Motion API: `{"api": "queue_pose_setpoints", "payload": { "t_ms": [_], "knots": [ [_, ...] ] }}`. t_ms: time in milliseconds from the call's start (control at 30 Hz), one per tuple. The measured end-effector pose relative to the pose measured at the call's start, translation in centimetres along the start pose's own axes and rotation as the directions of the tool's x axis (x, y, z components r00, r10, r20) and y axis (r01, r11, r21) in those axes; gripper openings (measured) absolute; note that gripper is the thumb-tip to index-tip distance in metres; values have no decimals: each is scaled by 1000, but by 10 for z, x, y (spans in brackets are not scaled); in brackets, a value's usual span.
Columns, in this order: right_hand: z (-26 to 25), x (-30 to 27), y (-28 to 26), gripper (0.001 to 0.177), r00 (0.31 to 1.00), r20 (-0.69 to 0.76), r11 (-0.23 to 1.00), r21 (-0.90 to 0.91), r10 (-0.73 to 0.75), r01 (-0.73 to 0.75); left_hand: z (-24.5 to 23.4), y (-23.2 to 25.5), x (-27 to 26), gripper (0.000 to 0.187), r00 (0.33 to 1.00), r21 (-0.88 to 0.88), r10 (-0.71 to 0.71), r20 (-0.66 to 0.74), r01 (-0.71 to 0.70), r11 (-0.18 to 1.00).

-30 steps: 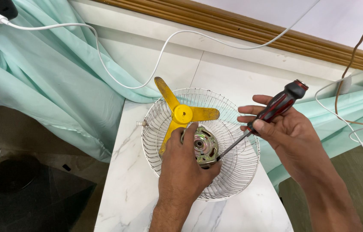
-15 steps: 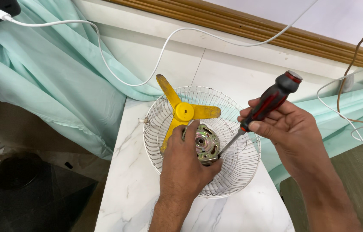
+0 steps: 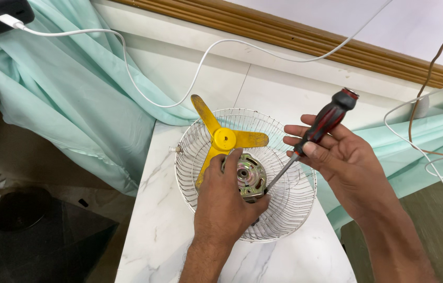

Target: The person uses a screwdriver to loosen and remove a screw from the central hub of a yellow fan blade assembly. They hold the fan motor housing steady with one hand while turning the screwdriver with the other, then set the screwdriver aside.

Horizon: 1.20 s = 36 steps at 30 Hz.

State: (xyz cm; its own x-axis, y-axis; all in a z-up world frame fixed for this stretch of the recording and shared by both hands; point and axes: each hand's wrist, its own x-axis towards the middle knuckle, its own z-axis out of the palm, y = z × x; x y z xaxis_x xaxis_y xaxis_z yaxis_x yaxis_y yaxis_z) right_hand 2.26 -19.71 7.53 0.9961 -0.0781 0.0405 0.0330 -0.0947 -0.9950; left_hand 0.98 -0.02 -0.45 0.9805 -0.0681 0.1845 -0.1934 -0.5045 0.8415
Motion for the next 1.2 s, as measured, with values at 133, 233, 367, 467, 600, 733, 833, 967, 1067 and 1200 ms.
{"api": "queue_pose_setpoints", "payload": {
  "t_ms": [133, 233, 367, 467, 600, 733, 833, 967, 1067, 1200],
  "knots": [
    [2, 2, 3, 43, 996, 8, 993, -73, -88, 88, -1, 0, -1, 103, 1000, 3, 14, -7, -14, 1000],
    [2, 5, 3, 44, 996, -1, 994, -65, -92, 92, -3, 2, 0, 103, 1000, 13, 4, -2, -4, 1000],
    [0, 8, -1, 45, 996, 75, 999, 12, -47, 46, -5, 4, 1, 104, 1000, -9, -29, 9, 29, 1000],
    [0, 9, 2, 44, 998, 24, 995, -70, -65, 66, -4, 5, 0, 104, 999, 5, -44, 25, 44, 999],
    [-3, 12, 5, 43, 994, 54, 990, -98, -95, 100, -4, 3, -2, 104, 1000, 3, -13, 12, 13, 1000],
    [-2, 11, 5, 44, 997, 74, 999, 33, -37, 35, -4, 3, -3, 104, 1000, -22, -13, 2, 13, 1000],
    [0, 9, 5, 43, 996, 13, 996, -38, -83, 83, -4, 4, -4, 104, 1000, -10, 7, -8, -8, 1000],
    [-1, 7, 5, 43, 999, -3, 999, -31, -38, 38, -4, 6, -4, 105, 997, -3, -59, 39, 60, 998],
    [-4, 5, 3, 46, 998, 53, 1000, -21, -22, 23, -4, 7, -3, 105, 998, -2, -52, 31, 52, 999],
    [-5, 4, 3, 44, 996, -10, 991, -106, -88, 86, -3, 8, -3, 105, 1000, -12, -23, 16, 23, 1000]
  ]
}}
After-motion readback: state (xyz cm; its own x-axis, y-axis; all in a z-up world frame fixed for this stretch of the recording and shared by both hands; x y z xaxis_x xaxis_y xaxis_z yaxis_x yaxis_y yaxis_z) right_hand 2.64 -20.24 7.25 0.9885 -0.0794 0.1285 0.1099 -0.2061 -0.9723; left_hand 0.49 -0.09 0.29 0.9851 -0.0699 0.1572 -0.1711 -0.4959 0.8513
